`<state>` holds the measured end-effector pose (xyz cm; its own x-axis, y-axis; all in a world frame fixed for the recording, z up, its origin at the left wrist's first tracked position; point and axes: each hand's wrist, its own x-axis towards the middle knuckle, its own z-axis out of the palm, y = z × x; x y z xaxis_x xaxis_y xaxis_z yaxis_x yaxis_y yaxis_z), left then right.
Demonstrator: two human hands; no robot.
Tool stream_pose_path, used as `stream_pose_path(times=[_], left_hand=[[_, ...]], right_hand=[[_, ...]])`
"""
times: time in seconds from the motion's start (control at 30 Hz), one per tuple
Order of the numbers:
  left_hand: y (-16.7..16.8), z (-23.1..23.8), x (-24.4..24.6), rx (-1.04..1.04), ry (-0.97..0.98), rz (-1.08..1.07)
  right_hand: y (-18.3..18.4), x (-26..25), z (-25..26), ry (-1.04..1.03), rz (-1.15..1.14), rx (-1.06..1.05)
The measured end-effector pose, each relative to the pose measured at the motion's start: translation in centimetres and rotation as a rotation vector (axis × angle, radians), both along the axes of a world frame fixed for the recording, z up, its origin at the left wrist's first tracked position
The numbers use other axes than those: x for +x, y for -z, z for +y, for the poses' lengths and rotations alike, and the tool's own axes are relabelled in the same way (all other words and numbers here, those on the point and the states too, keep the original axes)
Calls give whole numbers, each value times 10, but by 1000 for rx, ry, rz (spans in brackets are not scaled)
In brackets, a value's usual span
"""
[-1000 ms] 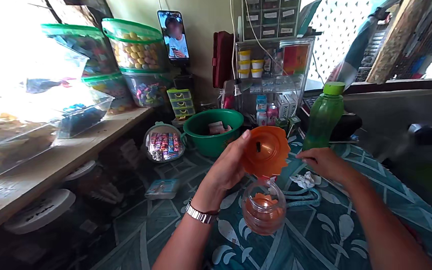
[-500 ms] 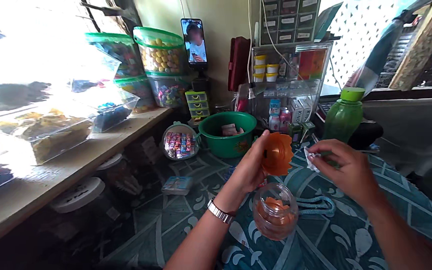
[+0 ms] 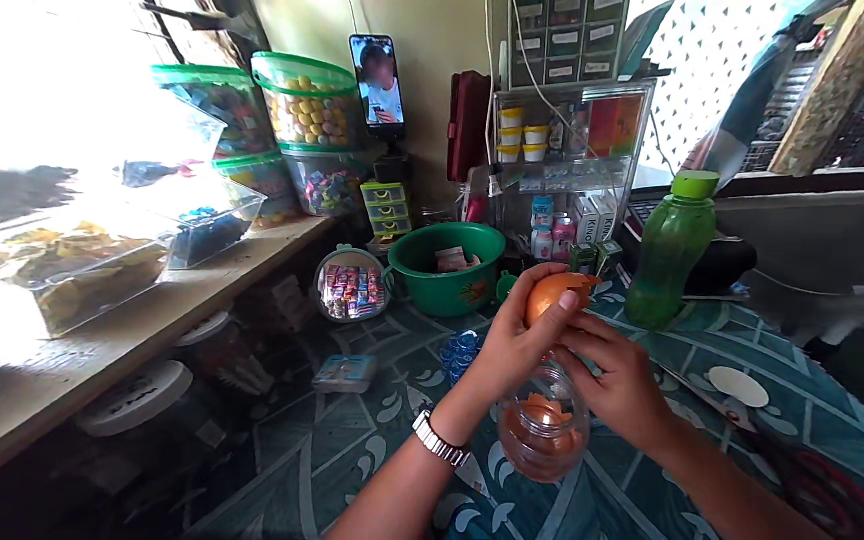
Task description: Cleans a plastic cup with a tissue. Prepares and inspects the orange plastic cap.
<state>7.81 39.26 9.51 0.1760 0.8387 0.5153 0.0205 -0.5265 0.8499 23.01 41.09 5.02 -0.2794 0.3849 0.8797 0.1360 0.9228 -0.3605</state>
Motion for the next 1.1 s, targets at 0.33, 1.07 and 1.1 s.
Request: stream_pose_path(times=[0.33,1.07,1.1], left_hand=[[4,12,-5,-112,99,0],[0,5,-11,-192,195,110],[-1,3,-10,-188,198,122]], right_hand=[[-26,3,-7,-416,554,-706],[-1,13,10,356,-171,593],[0,12,10,394,-164,596]])
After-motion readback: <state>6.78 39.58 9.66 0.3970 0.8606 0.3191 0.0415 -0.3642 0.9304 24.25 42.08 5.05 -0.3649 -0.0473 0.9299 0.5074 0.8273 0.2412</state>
